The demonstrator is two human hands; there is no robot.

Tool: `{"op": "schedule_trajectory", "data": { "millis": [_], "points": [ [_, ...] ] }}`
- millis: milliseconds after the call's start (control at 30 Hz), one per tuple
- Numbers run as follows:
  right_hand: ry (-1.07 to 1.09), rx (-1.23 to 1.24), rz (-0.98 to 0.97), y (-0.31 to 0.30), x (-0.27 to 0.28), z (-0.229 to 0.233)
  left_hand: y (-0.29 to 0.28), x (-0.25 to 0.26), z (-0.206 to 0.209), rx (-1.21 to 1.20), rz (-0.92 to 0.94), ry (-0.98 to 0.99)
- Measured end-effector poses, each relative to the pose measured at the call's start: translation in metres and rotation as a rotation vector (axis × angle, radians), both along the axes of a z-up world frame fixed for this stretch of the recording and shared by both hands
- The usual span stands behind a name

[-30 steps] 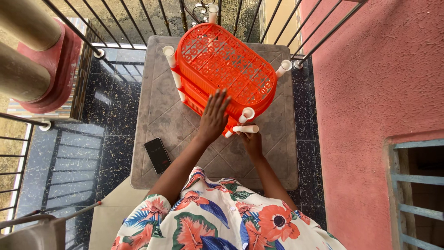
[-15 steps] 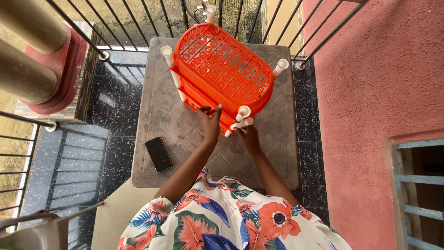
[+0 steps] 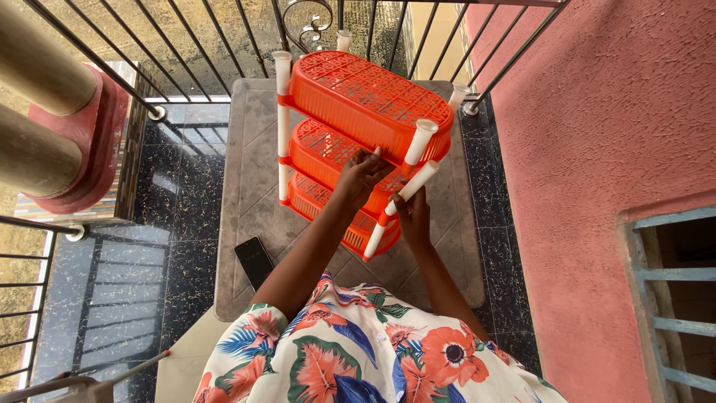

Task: The person assembles a three-tier orange plastic dish rack by inserting white plastic poles into the basket slots. They repeatedly insert and remove the poles to align the tiers, then secure the structure by pushing the poles fully into place.

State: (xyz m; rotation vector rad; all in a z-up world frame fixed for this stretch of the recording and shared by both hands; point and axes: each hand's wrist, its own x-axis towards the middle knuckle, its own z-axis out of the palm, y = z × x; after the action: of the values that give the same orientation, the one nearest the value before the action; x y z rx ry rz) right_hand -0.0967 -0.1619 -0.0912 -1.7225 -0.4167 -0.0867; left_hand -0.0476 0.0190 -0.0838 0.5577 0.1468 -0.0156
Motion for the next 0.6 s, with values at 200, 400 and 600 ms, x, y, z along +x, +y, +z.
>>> {"op": "schedule_trajectory", "data": {
  "millis": [200,400,600],
  "points": [
    [0.002,-0.033,-0.02,0.007,-0.006,-0.004,-0.002,0.009,-0.007,0.047,-0.03,-0.004],
    [0.085,-0.086,0.038,0.001,-0.01,-0.034,-0.001,0.007,-0.03,0.101,-0.095,-0.051],
    [0.34,0.229,0.072,-0.005,-0.005,-0.068,0.003,0.005,-0.017,0.212,-0.171,0.032]
  ]
}}
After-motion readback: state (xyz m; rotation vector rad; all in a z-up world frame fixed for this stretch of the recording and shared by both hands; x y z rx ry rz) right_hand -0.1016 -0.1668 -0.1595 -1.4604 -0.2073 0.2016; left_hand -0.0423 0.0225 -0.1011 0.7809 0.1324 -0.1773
